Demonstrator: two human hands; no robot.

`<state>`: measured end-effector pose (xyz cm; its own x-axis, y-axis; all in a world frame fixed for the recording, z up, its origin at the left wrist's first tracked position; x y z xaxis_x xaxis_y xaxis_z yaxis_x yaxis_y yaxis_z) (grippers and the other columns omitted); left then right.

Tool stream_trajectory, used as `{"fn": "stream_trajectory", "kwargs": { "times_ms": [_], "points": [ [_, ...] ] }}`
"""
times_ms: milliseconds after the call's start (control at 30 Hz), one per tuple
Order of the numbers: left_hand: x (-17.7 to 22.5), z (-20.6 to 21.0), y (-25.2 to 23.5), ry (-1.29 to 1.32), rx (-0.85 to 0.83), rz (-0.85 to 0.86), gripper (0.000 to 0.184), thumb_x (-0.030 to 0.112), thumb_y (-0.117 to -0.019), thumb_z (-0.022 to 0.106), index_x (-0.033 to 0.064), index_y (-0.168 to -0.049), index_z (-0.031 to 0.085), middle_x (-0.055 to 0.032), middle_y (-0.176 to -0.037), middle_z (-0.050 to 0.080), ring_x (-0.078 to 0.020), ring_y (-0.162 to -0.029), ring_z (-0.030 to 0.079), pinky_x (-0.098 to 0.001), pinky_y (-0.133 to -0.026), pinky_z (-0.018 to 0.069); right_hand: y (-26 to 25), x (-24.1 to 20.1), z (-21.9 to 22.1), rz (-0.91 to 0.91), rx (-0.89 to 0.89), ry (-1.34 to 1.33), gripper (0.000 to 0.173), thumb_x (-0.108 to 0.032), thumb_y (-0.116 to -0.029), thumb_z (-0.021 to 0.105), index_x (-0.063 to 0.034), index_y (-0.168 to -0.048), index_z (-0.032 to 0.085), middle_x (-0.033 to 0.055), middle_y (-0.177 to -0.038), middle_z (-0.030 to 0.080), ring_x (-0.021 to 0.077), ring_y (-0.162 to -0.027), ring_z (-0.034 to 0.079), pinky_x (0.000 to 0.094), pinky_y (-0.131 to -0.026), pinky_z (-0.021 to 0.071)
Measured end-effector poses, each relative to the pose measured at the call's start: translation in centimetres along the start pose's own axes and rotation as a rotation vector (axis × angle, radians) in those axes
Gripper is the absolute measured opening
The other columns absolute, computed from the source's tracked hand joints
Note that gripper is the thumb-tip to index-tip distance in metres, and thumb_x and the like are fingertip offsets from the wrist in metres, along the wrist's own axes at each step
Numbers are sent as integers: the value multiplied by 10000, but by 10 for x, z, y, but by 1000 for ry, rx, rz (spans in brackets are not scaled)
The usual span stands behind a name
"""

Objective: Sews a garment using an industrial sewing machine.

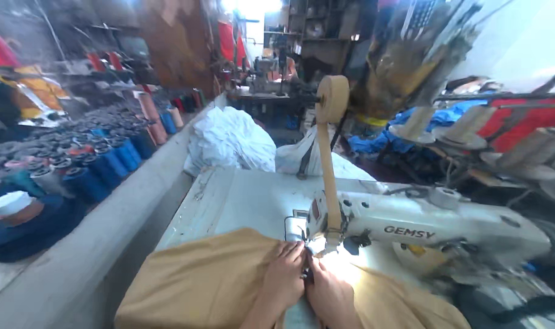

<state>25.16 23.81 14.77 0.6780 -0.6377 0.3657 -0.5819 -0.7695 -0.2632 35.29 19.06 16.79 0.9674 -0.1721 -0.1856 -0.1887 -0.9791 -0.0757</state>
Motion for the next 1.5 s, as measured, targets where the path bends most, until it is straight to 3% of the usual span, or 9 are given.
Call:
{"fn": "stream_trajectory", "kwargs": {
  "times_ms": [133, 233, 333, 433, 500, 900, 1333, 1400, 1500],
  "points": [
    [-14, 3, -23, 77, -39, 13, 444, 268, -1053, 449, 82, -1430, 593, -27, -1551, 511, -152, -1482, 391, -410, -1266, 204, 18, 1, -11, 11, -81, -98, 457, -207, -911, 626, -222, -1365, 677, 125, -1146, 738, 363, -932, 733, 590, -714, 579],
    [-21, 3, -40, 83, -5, 30, 378, 267, -1055, 459, 66, -1279, 688, -64, -1479, 574, -195, -1453, 438, -433, -1257, 241, 23, 6, -8, 26, -90, -118, 419, -190, -912, 586, -242, -1310, 706, 100, -1134, 743, 353, -913, 733, 603, -692, 567],
    [-11, -21, -39, 67, -18, -181, 380, 266, -1052, 466, 124, -1351, 652, -38, -1503, 556, -224, -1462, 427, -491, -1230, 278, 9, 10, -6, 62, -63, -120, 363, -216, -923, 601, -269, -1263, 720, 60, -1132, 753, 333, -946, 737, 599, -719, 568],
    [8, -45, -12, 480, 277, -431, 326, 138, -1040, 480, 45, -1305, 645, -122, -1314, 650, -221, -1223, 622, -413, -1065, 500, 4, 15, -2, 32, 65, -155, 267, -347, -906, 682, -255, -1142, 769, 40, -1023, 770, 315, -883, 742, 600, -684, 563],
    [13, -27, 6, 728, 275, -484, 303, 155, -1057, 463, 32, -1286, 619, -109, -1179, 685, -184, -1042, 680, -377, -939, 567, 3, 20, 4, -18, 143, -162, 284, -331, -875, 708, -299, -1150, 770, 23, -987, 770, 298, -819, 740, 591, -627, 561],
    [23, -12, 31, -13, 150, -211, 315, 255, -1017, 532, 133, -1224, 737, -108, -1271, 672, -297, -1198, 618, -443, -1020, 507, 12, 39, -3, -296, 184, -168, 401, -107, -803, 733, -254, -1174, 774, 80, -938, 766, 325, -790, 737, 569, -629, 580],
    [20, -9, 16, -110, 37, -203, 356, 282, -1037, 482, 267, -1326, 690, -42, -1338, 643, -229, -1217, 606, -472, -1029, 443, 1, 28, -3, -284, 114, -19, 550, -98, -840, 649, -294, -1352, 693, 81, -952, 761, 323, -753, 726, 537, -580, 553],
    [19, -11, 8, -108, 15, -216, 372, 260, -1017, 513, 284, -1350, 675, -13, -1388, 618, -213, -1259, 588, -492, -1065, 423, -7, 26, -5, -238, 46, -65, 452, -110, -870, 634, -234, -1295, 723, 88, -1039, 766, 332, -848, 741, 568, -644, 568],
    [10, -11, -9, -90, -42, -215, 438, 199, -937, 586, 233, -1368, 657, 13, -1461, 566, -218, -1312, 547, -507, -1096, 392, -21, 20, -9, -95, -226, -173, 356, -208, -986, 556, -151, -1312, 687, 114, -1243, 707, 320, -1157, 672, 572, -940, 531]
  ]
}}
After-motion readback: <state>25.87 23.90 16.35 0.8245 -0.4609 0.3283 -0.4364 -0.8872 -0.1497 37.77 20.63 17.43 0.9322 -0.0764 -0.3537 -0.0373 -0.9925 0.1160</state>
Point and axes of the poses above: each hand's wrist, its own y-axis away from the middle knuckle, its own z-axis out of the palm, x = y × z, the point moved 6 cm from there along -y, towards the middle knuckle
